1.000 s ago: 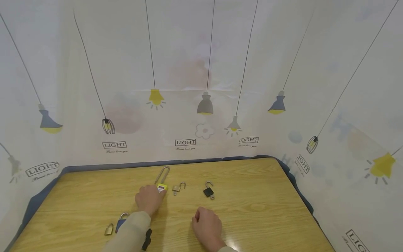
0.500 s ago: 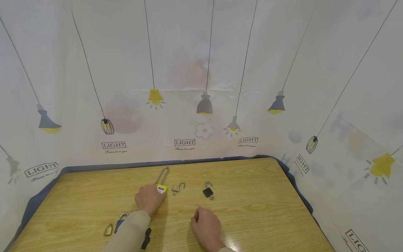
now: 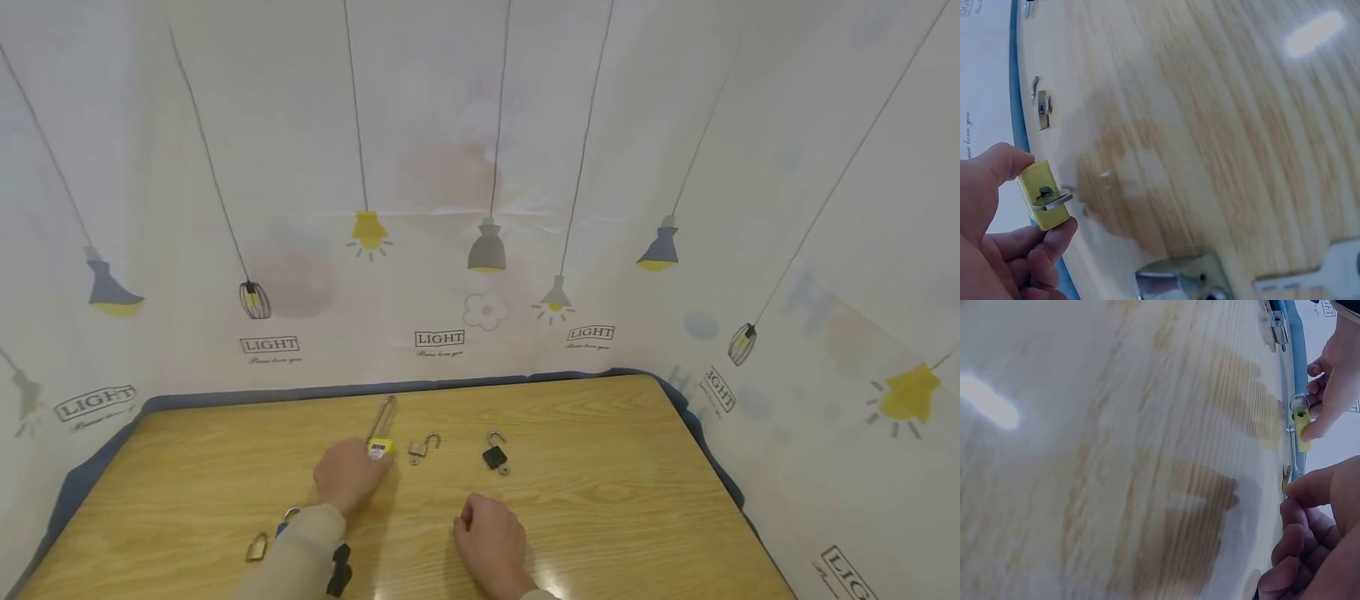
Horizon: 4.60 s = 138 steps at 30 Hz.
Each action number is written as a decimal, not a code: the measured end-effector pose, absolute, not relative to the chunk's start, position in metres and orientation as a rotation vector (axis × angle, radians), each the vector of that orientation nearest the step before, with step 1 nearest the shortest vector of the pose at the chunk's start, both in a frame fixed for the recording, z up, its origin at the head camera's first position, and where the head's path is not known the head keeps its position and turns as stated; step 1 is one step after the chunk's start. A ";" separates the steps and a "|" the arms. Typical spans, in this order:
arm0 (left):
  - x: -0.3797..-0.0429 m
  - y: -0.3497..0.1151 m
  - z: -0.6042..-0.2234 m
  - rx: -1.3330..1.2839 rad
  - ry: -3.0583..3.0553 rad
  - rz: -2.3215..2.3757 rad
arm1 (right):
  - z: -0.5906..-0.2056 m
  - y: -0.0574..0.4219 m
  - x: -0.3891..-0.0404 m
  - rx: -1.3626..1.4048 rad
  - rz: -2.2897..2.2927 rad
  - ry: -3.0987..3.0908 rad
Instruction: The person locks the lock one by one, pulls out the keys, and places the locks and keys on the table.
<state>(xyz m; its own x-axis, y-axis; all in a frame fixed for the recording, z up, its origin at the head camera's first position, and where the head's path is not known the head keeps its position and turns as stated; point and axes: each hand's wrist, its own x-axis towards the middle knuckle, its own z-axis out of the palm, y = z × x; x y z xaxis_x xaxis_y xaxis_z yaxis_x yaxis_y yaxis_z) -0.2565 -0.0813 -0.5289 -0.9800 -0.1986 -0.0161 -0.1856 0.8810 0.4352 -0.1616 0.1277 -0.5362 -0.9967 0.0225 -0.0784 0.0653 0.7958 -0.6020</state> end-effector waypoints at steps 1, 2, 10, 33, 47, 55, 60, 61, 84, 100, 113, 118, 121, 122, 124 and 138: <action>-0.256 -0.083 -0.528 0.310 -3.014 -0.711 | -0.536 0.127 -0.162 0.065 -0.982 2.916; -0.255 -0.084 -0.526 0.308 -3.007 -0.727 | -0.536 0.127 -0.162 0.056 -0.985 2.918; -0.247 -0.091 -0.508 0.229 -2.919 -0.850 | -0.538 0.123 -0.163 0.023 -1.006 2.936; -0.199 -0.095 -0.496 -0.055 -2.899 -0.941 | -0.535 0.125 -0.168 -0.027 -1.152 2.944; -0.181 -0.091 -0.497 -0.399 -2.865 -0.846 | -0.514 0.137 -0.192 -0.159 -1.604 2.918; -0.175 -0.093 -0.495 -0.498 -2.905 -0.931 | -0.509 0.144 -0.199 -0.152 -1.741 2.842; -0.174 -0.094 -0.496 -0.565 -2.918 -0.948 | -0.502 0.142 -0.198 -0.156 -1.835 2.762; -0.174 -0.094 -0.496 -0.577 -2.919 -0.948 | -0.499 0.141 -0.197 -0.161 -1.851 2.751; -0.175 -0.095 -0.502 -0.631 -2.915 -0.932 | -0.507 0.146 -0.198 -0.085 -1.937 2.714; -0.171 -0.093 -0.513 -0.599 -2.948 -0.970 | -0.496 0.140 -0.194 -0.155 -1.886 2.793; -0.176 -0.091 -0.522 -0.626 -2.920 -1.245 | -0.490 0.134 -0.192 -0.192 -1.862 2.820; -0.175 -0.092 -0.522 -0.656 -2.907 -1.310 | -0.491 0.135 -0.192 -0.212 -1.862 2.826; -0.175 -0.092 -0.521 -0.653 -2.909 -1.338 | -0.489 0.134 -0.191 -0.223 -1.865 2.828; -0.174 -0.092 -0.520 -0.647 -2.915 -1.344 | -0.488 0.134 -0.191 -0.229 -1.868 2.824; -0.174 -0.091 -0.519 -0.634 -2.931 -1.347 | -0.488 0.133 -0.189 -0.243 -1.881 2.813; -0.172 -0.088 -0.521 -0.564 -2.971 -1.341 | -0.488 0.130 -0.186 -0.278 -1.835 2.804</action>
